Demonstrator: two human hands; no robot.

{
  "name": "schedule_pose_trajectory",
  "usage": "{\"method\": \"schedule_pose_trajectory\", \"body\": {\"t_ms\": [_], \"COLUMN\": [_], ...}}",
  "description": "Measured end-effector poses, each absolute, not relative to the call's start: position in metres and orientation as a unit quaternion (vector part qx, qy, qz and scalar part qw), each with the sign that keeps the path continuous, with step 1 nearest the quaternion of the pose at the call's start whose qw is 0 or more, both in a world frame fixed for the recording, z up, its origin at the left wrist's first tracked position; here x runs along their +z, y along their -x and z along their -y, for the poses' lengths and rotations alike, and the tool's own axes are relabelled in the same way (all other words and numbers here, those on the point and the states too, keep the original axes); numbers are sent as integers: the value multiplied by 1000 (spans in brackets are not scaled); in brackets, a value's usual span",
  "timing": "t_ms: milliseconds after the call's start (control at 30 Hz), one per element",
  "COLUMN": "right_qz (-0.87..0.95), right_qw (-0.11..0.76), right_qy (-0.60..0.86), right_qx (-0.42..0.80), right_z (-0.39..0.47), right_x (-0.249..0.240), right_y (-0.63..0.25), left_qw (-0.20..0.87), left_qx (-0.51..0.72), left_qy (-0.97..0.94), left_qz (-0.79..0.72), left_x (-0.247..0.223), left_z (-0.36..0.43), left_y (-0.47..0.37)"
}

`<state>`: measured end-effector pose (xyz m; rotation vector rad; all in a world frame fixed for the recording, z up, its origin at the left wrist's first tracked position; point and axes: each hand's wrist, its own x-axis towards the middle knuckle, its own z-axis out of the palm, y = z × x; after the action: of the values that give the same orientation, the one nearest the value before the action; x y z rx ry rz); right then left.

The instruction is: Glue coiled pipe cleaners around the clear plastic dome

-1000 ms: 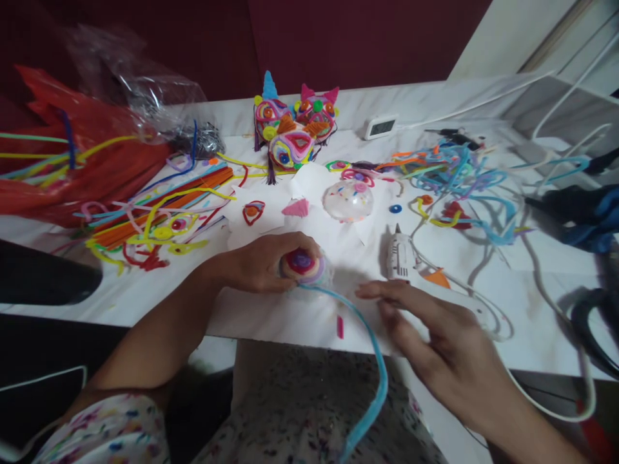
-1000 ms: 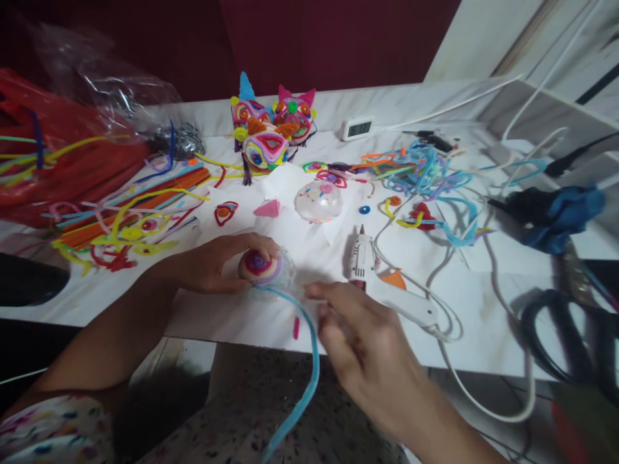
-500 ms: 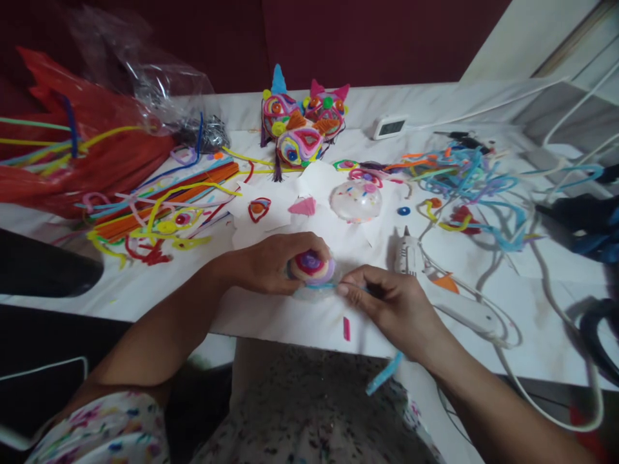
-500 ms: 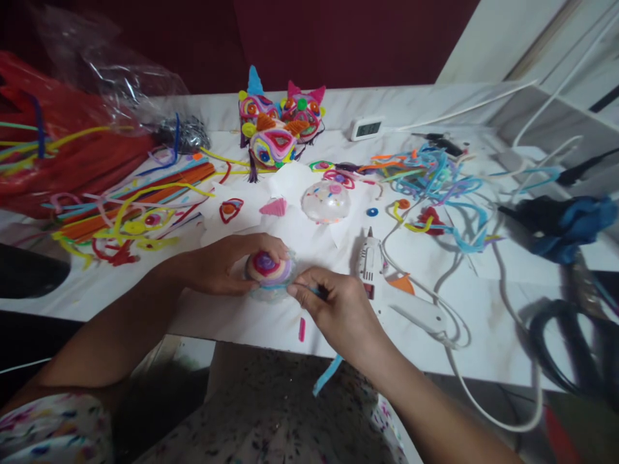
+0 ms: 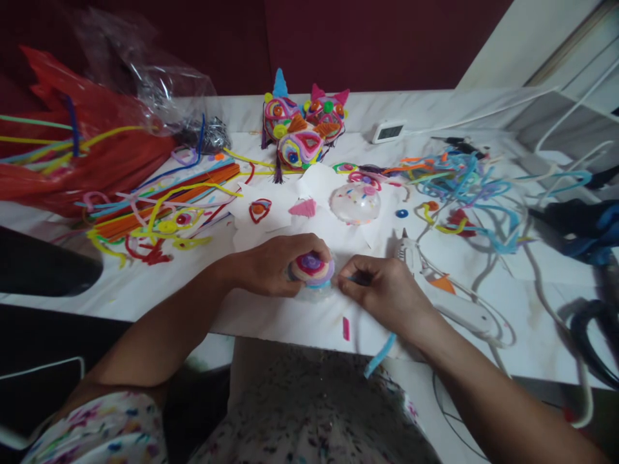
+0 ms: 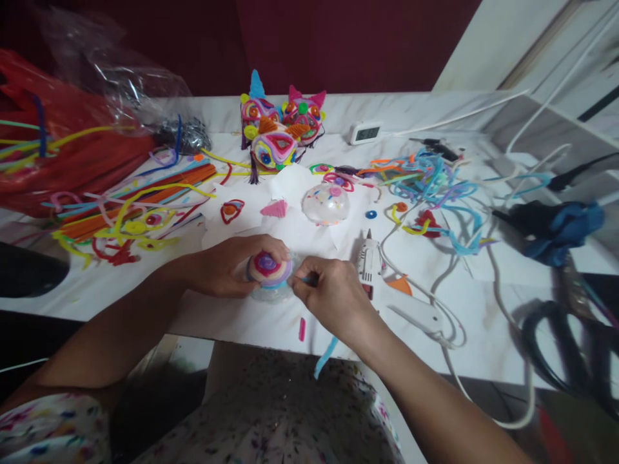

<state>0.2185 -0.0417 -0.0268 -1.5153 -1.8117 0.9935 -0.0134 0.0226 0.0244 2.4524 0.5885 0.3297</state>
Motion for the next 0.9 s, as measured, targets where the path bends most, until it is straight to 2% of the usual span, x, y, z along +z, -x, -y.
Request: {"method": "schedule_pose_trajectory", "body": {"t_ms": [267,367,467,567,900], "right_qz": [715,727,735,749,836], "right_qw": [230,239,257,259,231], "right_qy": [563,574,574,560,464], "right_qx": [345,292,255,240,179], "right_z": [29,29,31,32,19], "right_x": [-17,-25,-33,-36,-30], "right_y": [-216,-212,-208,-206,-226], "left_qw": [288,221,126,72,61], "left_qx": [150,175,144,110,91], "left_qy": [-917,-911,-896,-891,-903], "left_qz": [-230,-301,-400,-434,-416], "left_x": [22,22,24,28,30], "left_z": [-18,-11,-3,3,4], "left_y": [12,8,3,0,-2]}}
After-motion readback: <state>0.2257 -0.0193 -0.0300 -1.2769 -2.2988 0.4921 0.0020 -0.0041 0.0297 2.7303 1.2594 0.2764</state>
